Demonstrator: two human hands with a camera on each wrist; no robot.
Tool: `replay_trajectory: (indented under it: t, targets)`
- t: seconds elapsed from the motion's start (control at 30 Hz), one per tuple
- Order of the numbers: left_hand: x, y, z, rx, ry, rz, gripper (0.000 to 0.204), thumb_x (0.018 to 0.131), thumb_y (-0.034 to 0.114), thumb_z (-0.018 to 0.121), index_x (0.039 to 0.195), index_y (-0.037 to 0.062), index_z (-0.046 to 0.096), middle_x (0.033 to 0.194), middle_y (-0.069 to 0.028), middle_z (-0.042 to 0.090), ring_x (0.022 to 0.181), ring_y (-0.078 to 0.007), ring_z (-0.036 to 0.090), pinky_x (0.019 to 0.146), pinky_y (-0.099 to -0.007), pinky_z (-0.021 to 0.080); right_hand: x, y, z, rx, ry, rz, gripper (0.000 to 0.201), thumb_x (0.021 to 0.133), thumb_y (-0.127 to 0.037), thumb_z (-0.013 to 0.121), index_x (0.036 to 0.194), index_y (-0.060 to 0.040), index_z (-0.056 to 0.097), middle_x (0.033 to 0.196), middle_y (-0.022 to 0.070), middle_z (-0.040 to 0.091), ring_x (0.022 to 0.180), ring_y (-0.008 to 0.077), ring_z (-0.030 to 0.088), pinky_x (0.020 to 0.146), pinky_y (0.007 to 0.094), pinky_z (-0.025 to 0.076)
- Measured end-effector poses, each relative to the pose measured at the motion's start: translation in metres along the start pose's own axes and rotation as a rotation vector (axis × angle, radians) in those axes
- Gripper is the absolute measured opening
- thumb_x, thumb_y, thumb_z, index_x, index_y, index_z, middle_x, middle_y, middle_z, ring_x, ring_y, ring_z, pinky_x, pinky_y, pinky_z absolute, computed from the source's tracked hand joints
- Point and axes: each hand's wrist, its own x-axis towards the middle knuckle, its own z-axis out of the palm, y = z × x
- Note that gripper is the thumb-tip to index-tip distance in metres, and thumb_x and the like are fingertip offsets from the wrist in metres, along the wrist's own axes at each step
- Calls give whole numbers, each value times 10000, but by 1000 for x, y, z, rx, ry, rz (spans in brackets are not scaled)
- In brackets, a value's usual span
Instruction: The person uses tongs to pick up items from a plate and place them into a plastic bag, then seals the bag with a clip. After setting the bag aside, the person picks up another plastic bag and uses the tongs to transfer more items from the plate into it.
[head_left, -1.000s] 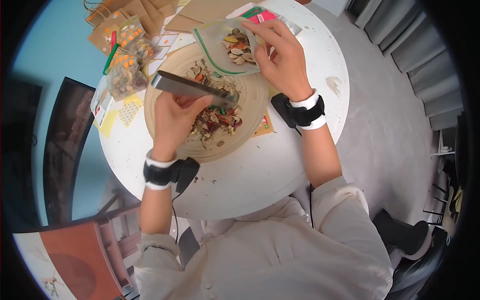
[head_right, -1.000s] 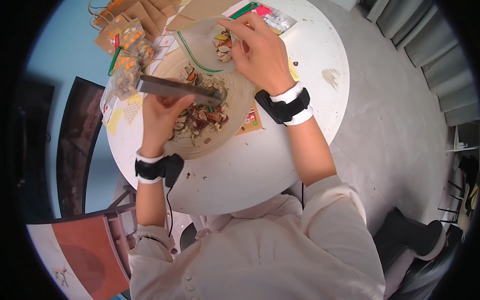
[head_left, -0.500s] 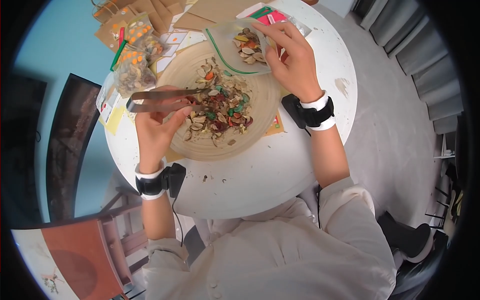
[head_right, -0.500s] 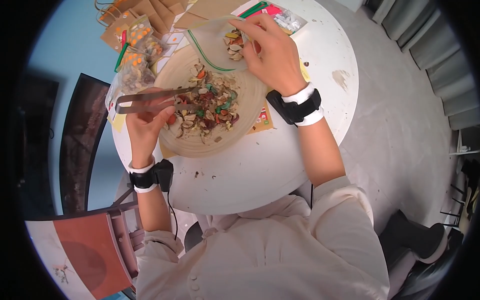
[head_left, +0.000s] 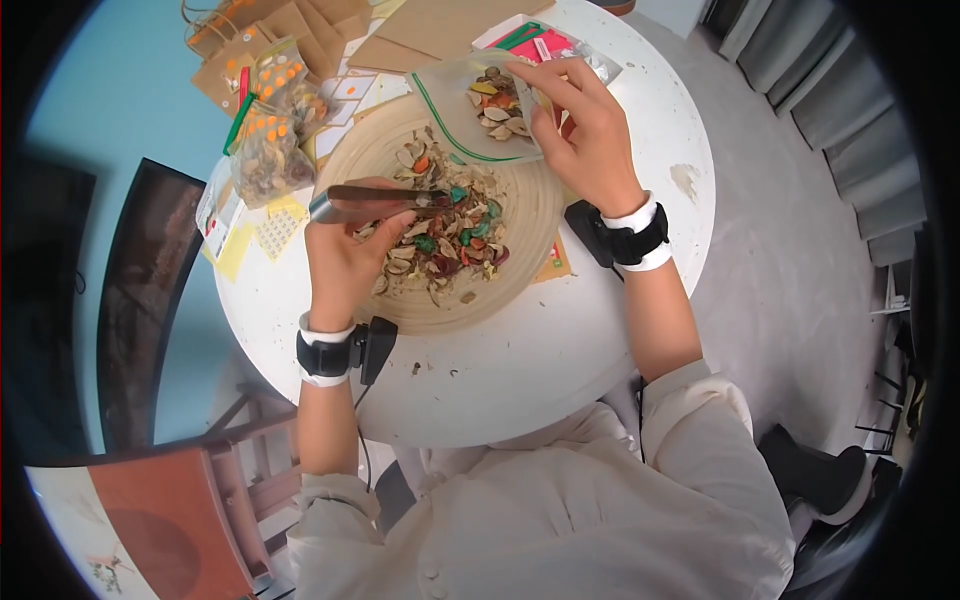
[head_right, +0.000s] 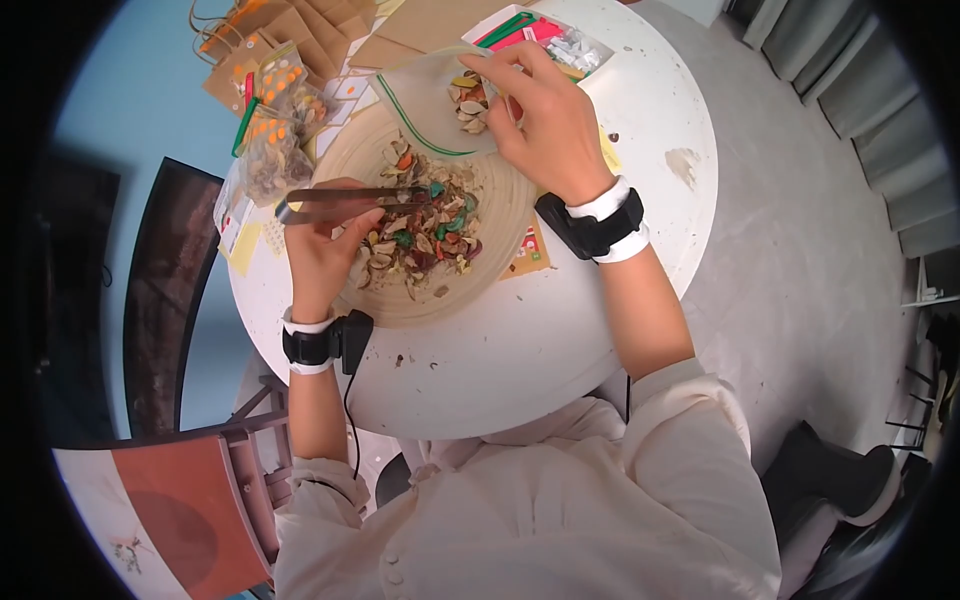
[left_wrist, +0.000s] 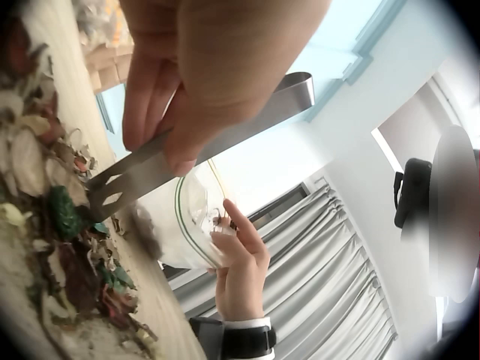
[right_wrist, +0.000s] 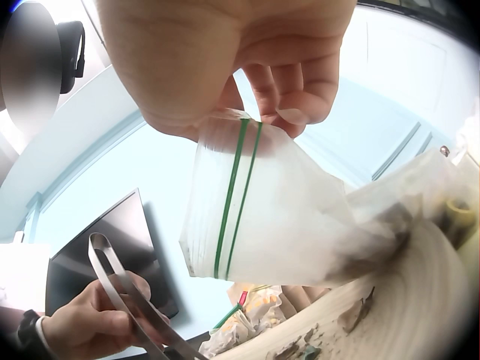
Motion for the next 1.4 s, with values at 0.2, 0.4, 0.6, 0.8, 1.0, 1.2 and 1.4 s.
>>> replay_trajectory:
  t: [0.2, 0.4, 0.6, 0.8, 1.0, 1.2, 1.4]
  targets:
    - [-12, 16, -6, -77, 111, -38, 295, 787, -66, 755, 1056, -65, 634, 1007, -111, 689, 865, -185, 692, 766, -293, 563, -2, 1, 3, 34, 29, 6, 389, 808, 8, 574, 1158, -123, 683, 944, 40, 586, 635, 174, 577, 594, 299, 480]
    - [11, 64, -20, -65, 256, 259, 306, 782, -110, 734, 1064, -100, 615, 1038, -156, 666, 903, -227, 686, 815, -326, 580, -1, 3, 0, 19, 38, -2, 381, 804, 5, 570, 1145, -118, 686, 955, 41, 587, 625, 183, 578, 591, 302, 481]
    - [60, 67, 27, -192, 171, 377, 413, 749, -82, 781, 1118, -85, 595, 1043, -123, 663, 922, -179, 670, 821, -290, 571, 1, 0, -3, -24, 57, -4, 386, 789, 9, 578, 1138, -118, 684, 970, 40, 593, 636, 190, 600, 586, 316, 485]
    - [36, 53, 6, -217, 216, 172, 421, 766, -92, 759, 1144, -85, 574, 1066, -155, 658, 973, -220, 673, 863, -311, 558, 1, 2, -5, -26, 73, -20, 393, 784, 13, 578, 1138, -121, 684, 960, 37, 593, 645, 193, 607, 582, 316, 487]
    - [-7, 32, -52, -178, 36, 4, 470, 771, -44, 772, 1183, -69, 546, 1096, -166, 658, 980, -247, 674, 862, -334, 548, 3, 3, -5, -22, 89, -70, 403, 785, 17, 573, 1145, -124, 687, 932, 32, 591, 640, 179, 586, 586, 298, 483]
    - [-17, 17, -49, -151, -100, -106, 473, 770, -76, 753, 1194, -51, 544, 1093, -144, 664, 979, -219, 668, 852, -319, 548, 2, 1, -3, 8, 66, -61, 475, 778, 57, 540, 1195, -120, 680, 962, 36, 594, 623, 127, 487, 574, 253, 428]
    - [-15, 8, -31, -178, -89, -144, 333, 788, -69, 739, 1101, -71, 627, 1082, -118, 671, 940, -189, 677, 845, -308, 551, 2, -2, -1, -36, 44, -55, 455, 769, 24, 561, 1179, -139, 675, 919, 38, 594, 654, 190, 561, 595, 306, 473]
